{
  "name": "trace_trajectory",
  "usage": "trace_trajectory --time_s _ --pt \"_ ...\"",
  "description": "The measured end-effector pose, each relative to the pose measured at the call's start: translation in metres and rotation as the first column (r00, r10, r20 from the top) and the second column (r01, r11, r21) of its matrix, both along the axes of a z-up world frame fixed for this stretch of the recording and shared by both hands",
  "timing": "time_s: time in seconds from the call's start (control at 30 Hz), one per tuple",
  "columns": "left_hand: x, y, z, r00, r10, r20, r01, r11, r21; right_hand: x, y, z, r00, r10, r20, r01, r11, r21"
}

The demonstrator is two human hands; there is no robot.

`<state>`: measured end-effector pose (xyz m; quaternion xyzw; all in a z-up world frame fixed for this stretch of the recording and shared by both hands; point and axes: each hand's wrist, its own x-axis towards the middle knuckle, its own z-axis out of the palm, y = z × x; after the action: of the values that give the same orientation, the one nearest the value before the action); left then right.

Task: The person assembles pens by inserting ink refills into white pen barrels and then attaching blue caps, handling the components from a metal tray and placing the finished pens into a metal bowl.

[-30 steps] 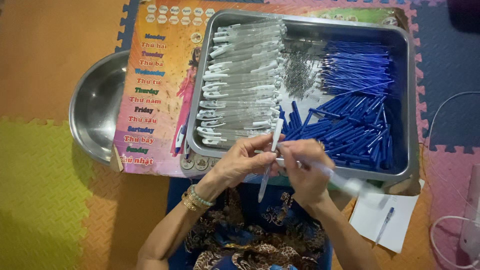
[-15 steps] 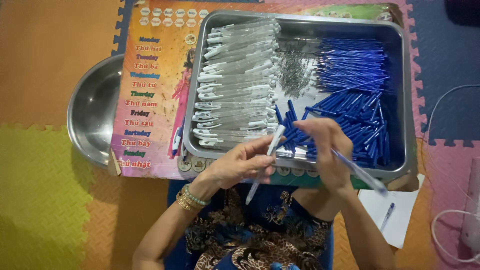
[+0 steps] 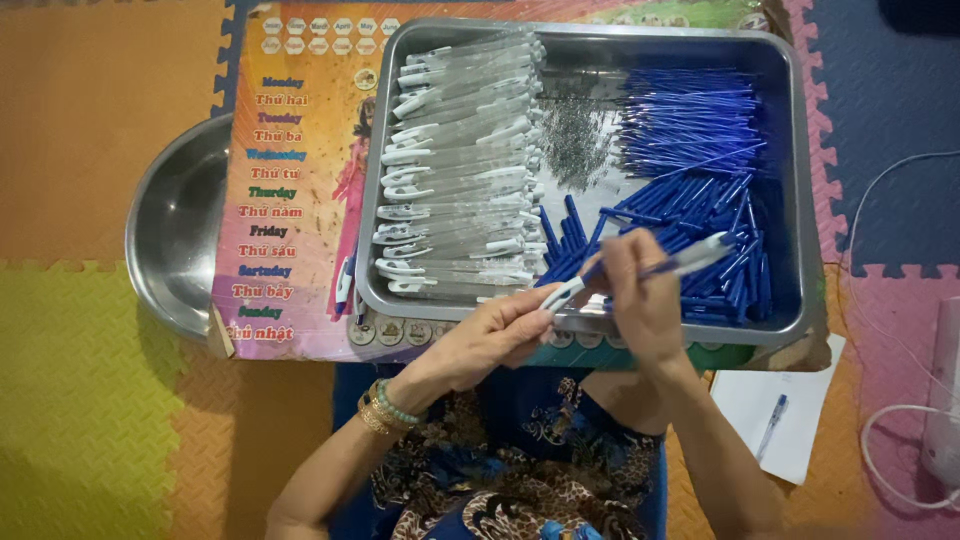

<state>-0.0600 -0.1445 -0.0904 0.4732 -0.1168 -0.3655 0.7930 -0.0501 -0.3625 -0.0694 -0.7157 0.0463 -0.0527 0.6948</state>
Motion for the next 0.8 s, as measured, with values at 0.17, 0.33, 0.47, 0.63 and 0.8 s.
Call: trace_trajectory --time_s 0.17,0.33,0.47,0.63,0.8 --pt "-0.004 0.008 0.004 0.999 -0.041 0.006 0.040 0.998 0.052 0.010 -0.025 0.017 0.992 -0.108 0.058 0.109 0.994 -0.007" --pt "-0.005 0.013 0.007 0.999 -0.043 -0.020 0.045 0.996 0.081 0.019 -0.046 0.008 0.989 -0.144 0.042 0.145 0.989 0.002" --pt "0.000 0.016 0.017 1.000 -0.021 0.012 0.020 0.995 0.094 0.018 -0.041 0.005 0.993 -0.003 -0.119 -0.042 0.924 -0.380" --pt "0.008 0.020 0.026 0.995 -0.046 0.089 0.032 0.987 0.155 0.017 -0.044 -0.003 0.937 0.168 -0.306 -0.346 0.550 -0.760" --pt "0.034 0.020 0.030 0.743 -0.282 0.607 -0.164 0.803 0.574 0.003 -0.043 0.001 0.993 0.102 0.066 -0.031 0.740 -0.672"
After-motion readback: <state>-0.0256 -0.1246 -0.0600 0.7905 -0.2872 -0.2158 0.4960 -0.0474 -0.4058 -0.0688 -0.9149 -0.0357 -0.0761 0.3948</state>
